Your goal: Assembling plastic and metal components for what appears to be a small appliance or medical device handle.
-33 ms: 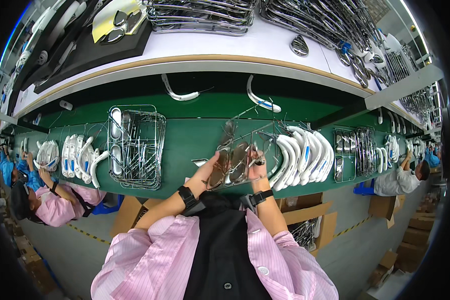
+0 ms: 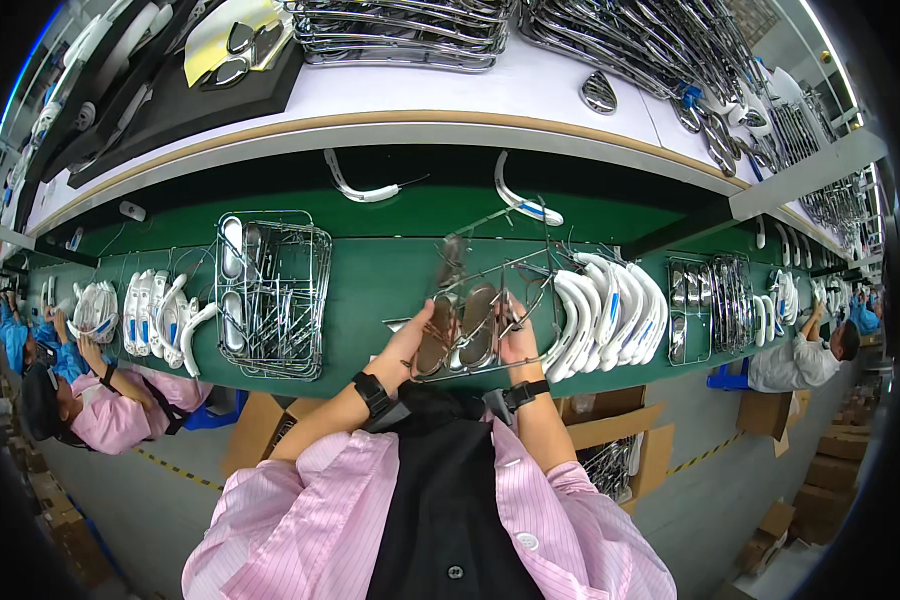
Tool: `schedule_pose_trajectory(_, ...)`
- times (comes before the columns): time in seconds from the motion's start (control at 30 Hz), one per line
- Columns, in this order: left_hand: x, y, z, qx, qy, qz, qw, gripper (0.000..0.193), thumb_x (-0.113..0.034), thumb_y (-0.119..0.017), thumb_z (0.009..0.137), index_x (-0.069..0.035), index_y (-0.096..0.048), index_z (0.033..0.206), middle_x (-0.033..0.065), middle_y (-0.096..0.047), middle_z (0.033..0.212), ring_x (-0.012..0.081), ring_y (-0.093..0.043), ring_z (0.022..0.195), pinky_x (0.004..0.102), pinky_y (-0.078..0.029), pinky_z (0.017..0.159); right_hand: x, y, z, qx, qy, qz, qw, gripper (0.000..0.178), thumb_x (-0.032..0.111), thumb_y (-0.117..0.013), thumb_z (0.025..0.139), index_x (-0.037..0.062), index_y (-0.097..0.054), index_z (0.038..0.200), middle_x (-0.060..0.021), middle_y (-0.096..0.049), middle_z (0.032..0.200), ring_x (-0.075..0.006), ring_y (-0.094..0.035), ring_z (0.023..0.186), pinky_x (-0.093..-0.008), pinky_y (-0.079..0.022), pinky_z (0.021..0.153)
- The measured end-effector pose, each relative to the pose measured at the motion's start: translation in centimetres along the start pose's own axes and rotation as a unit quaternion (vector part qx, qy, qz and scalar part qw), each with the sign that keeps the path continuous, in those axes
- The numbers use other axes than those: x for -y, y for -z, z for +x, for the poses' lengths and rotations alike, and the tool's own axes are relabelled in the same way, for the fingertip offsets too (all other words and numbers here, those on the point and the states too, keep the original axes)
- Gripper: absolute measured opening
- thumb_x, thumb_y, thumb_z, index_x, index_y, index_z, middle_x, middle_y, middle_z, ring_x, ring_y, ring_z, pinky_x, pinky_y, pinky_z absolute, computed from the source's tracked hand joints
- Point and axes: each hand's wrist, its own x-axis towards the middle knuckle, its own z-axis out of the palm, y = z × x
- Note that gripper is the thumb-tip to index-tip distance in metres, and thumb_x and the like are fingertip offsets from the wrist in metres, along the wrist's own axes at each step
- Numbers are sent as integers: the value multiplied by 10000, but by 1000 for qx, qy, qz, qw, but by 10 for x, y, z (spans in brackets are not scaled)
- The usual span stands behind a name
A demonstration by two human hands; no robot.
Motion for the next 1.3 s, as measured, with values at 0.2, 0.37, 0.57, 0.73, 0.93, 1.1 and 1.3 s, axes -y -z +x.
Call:
schedule_pose_trajectory(0.2, -37, -17, -39, -32, -111, 152, 982, 510, -500, -445, 981, -23, -603, 1068, 69, -664, 858, 163, -630, 723, 316, -522, 647, -13, 72, 32, -68, 80, -474, 874, 202, 156, -615, 877, -2, -643, 999, -66, -661, 897, -179, -621, 775, -332, -511, 675)
schedule_pose_trajectory(0.37, -42, -22, -54, -40, -103, 173, 979, 505, -483, -419, 996, -11, -579, 1081, 89, -658, 916, 173, -640, 759, 319, -538, 660, -10, 27, 21, -86, 254, -733, 625, 239, 154, -612, 860, 0, -655, 1038, -163, -658, 1007, -232, -605, 944, -322, -468, 821)
schedule_pose_trajectory(0.57, -24, -27, -34, -23, -59, 123, 990, 488, -469, -465, 984, -13, -611, 1079, 78, -662, 893, 164, -629, 742, 284, -514, 684, 25, -95, -41, 147, -123, 27, 981, 340, 164, -630, 882, 20, -573, 1184, -139, -633, 1180, -265, -609, 1030, -385, -490, 933)
schedule_pose_trajectory(0.73, -26, -38, -42, -40, -84, 139, 986, 486, -475, -456, 984, -18, -588, 1080, 93, -658, 885, 189, -642, 731, 306, -534, 661, 6, -61, -37, 18, 19, -83, 996, 246, 145, -585, 938, -12, -532, 1119, -192, -629, 1159, -288, -642, 1002, -395, -538, 893)
schedule_pose_trajectory(0.93, -42, -30, -40, -85, -258, 149, 951, 464, -465, -436, 994, -14, -538, 1031, 115, -648, 865, 210, -642, 699, 343, -548, 635, 0, -5, -43, -4, -85, -33, 996, 255, 39, -662, 858, 94, -571, 1090, -129, -624, 1062, -173, -575, 757, -313, -474, 638)
schedule_pose_trajectory(1.1, -41, -17, -46, -93, -239, 159, 953, 515, -477, -438, 992, 7, -576, 1102, 115, -653, 885, 189, -642, 731, 330, -542, 651, -6, -16, -46, 71, -88, -170, 979, 355, -40, -707, 766, 73, -632, 1094, -88, -616, 993, -160, -574, 763, -295, -464, 639)
schedule_pose_trajectory(1.3, -38, 8, -65, -45, -92, 142, 985, 580, -551, -430, 967, -29, -592, 1160, 89, -666, 959, 183, -641, 831, 362, -530, 754, -12, -57, 3, 174, -84, -332, 923, 149, 35, -666, 808, 7, -666, 955, -49, -653, 840, -133, -596, 755, -256, -481, 697)
